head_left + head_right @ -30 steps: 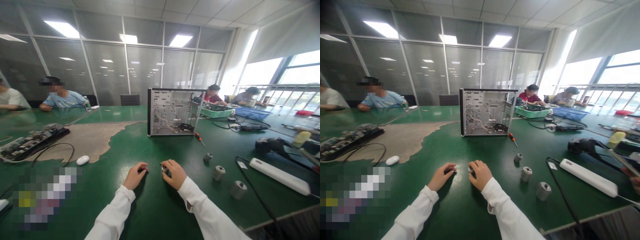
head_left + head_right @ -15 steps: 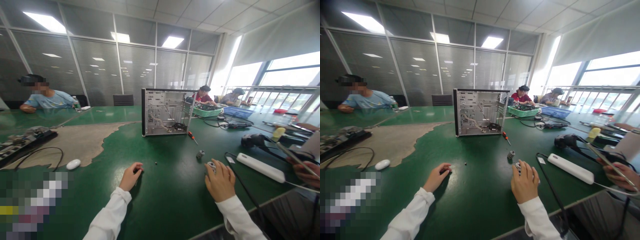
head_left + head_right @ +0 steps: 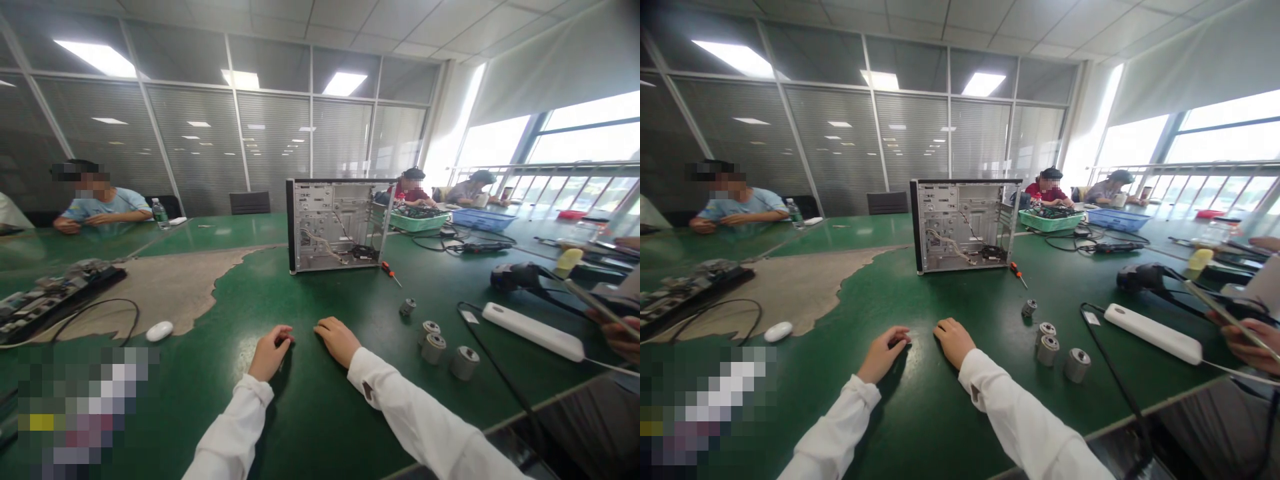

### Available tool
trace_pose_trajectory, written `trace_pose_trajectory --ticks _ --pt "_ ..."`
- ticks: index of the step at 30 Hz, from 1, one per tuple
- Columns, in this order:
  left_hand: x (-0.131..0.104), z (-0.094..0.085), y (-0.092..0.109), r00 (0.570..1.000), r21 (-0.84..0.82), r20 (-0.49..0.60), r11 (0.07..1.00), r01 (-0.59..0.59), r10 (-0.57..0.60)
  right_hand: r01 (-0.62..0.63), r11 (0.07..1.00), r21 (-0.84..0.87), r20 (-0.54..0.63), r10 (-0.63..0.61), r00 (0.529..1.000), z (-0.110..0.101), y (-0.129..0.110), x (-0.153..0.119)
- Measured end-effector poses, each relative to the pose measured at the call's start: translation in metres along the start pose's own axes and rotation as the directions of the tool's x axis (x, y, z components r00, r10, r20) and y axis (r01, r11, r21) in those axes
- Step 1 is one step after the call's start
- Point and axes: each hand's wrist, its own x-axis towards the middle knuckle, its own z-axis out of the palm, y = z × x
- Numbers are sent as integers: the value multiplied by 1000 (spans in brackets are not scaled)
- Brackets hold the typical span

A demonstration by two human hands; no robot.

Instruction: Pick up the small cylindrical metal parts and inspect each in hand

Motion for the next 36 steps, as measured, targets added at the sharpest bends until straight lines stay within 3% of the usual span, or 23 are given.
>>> trace_pose_trajectory --ticks 5,7,9,11,13,16,20,24,30,36 --pt "1 0 -2 1000 7 6 1000 -3 3 87 996 -17 -10 -87 996 -12 2 -26" --pt "1 0 -2 1000 4 9 1000 -1 1 55 997 -51 -38 -57 998 -27 8 -49" --pt "1 0 -3 1000 -5 10 1000 -2 2 -55 994 -99 -119 43 992 -46 22 -77" --pt "2 0 -4 1000 -9 6 1000 -2 2 -209 968 -140 -247 171 954 -65 43 -105" --pt "2 1 -5 1000 -7 1 1000 -3 3 -363 917 -164 -397 275 876 -81 67 -130" --pt "3 1 -5 1000 -9 -4 1000 0 0 -495 853 -166 -491 364 792 -95 97 -155" --pt "3 0 -4 1000 -7 7 1000 20 -20 -527 837 -148 -439 421 793 -99 110 -164" --pt "2 0 -3 1000 -4 14 1000 17 -17 -536 829 -159 -421 435 796 -95 110 -161" --pt "2 -1 -3 1000 -10 8 1000 18 -18 -493 841 -225 -386 387 837 -97 108 -162" --pt "2 -1 -2 1000 -13 13 1000 22 -22 -528 801 -283 -377 414 829 -92 101 -164"
